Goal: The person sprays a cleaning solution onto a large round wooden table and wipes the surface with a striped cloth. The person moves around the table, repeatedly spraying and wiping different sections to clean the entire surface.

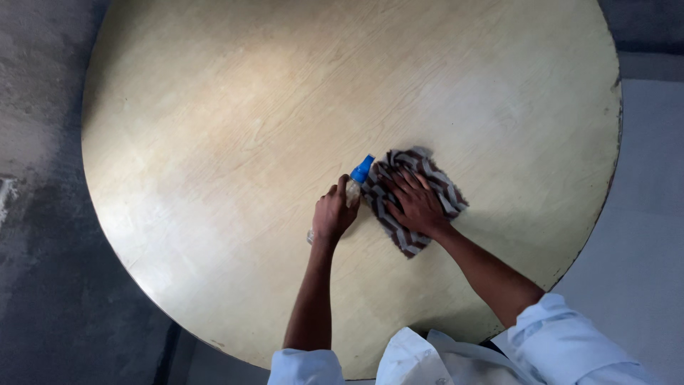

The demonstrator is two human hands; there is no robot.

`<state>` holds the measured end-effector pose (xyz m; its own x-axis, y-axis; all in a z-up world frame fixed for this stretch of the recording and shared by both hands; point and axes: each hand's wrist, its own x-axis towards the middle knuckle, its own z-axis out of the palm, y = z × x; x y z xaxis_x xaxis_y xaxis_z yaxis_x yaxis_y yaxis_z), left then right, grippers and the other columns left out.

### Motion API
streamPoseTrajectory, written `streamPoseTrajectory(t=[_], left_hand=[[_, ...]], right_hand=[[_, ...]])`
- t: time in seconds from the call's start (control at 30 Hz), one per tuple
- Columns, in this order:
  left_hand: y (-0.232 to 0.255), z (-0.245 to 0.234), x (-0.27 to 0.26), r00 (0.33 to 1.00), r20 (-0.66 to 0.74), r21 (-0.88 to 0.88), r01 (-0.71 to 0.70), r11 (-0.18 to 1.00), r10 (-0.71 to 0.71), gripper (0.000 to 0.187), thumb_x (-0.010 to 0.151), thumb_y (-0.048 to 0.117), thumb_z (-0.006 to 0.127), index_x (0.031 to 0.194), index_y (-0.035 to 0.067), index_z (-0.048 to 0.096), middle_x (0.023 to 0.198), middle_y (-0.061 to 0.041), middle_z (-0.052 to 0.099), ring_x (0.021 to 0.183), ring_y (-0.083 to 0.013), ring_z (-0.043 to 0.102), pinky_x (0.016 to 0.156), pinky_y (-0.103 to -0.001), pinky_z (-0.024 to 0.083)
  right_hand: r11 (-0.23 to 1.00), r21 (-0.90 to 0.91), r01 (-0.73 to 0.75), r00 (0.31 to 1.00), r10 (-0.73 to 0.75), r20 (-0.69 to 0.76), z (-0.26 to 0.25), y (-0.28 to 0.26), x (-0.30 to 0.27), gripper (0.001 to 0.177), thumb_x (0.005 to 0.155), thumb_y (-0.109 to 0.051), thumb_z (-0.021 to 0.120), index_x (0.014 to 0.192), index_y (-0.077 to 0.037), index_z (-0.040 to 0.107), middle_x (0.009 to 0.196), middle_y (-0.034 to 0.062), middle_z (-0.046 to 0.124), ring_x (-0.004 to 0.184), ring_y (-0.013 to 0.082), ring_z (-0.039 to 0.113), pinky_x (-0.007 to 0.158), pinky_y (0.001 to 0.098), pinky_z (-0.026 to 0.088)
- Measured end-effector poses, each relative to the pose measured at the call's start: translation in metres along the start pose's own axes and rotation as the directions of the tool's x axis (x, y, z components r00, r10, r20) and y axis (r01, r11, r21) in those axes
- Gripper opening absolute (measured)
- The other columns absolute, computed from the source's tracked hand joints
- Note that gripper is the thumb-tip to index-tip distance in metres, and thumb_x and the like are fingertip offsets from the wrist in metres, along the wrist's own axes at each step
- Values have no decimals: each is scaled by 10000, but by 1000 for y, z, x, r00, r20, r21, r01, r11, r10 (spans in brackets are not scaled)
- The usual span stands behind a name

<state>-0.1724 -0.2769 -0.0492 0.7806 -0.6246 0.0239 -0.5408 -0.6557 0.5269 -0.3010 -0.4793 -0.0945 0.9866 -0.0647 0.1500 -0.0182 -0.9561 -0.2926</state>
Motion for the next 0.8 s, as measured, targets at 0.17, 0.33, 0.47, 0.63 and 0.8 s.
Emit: streamPoseTrajectory(t=[0.17, 0.33, 0.47, 0.63, 0.8], left_hand=[[18, -11, -1, 991, 5, 3, 132, 991, -132, 546, 870, 284, 751, 1334, 129, 509, 960, -196, 722, 777, -440, 711, 663, -534, 558], [28, -18, -3, 978, -24, -35, 206, 978, -207, 570, 874, 297, 777, 1335, 128, 489, 1034, -195, 720, 845, -434, 714, 685, -530, 558], [23, -29, -21, 965, -114, -110, 223, 969, -236, 689, 801, 221, 839, 1358, 116, 448, 1070, -195, 717, 915, -427, 716, 713, -518, 563], [9, -39, -68, 951, -206, -105, 213, 972, -230, 754, 732, 126, 869, 1360, 113, 452, 1052, -189, 726, 947, -422, 715, 724, -511, 560], [-6, -38, -108, 919, -248, -200, 262, 944, -308, 685, 791, 170, 859, 1353, 119, 470, 1033, -175, 742, 926, -381, 745, 738, -481, 581]], right_hand=[[996, 62, 65, 997, -63, -40, -20, 26, 41, 631, 1011, -436, 526, 1574, -169, 428, 1624, 89, 415, 1513, 308, 340, 1214, 518, 237], [995, 68, 67, 997, -64, -43, -28, 31, 49, 628, 1015, -431, 520, 1580, -176, 419, 1625, 89, 414, 1534, 290, 322, 1221, 519, 242], [992, 97, 86, 995, -81, -56, -28, 30, 47, 635, 1021, -429, 509, 1593, -174, 405, 1629, 103, 418, 1537, 295, 309, 1217, 521, 241], [993, 89, 81, 995, -76, -59, -20, 32, 42, 630, 1035, -430, 494, 1604, -184, 381, 1622, 116, 418, 1541, 300, 297, 1231, 527, 220], [997, 71, -9, 999, 13, -50, -9, 21, 15, 628, 1032, -400, 480, 1611, -191, 356, 1635, 117, 381, 1535, 292, 272, 1222, 532, 202]])
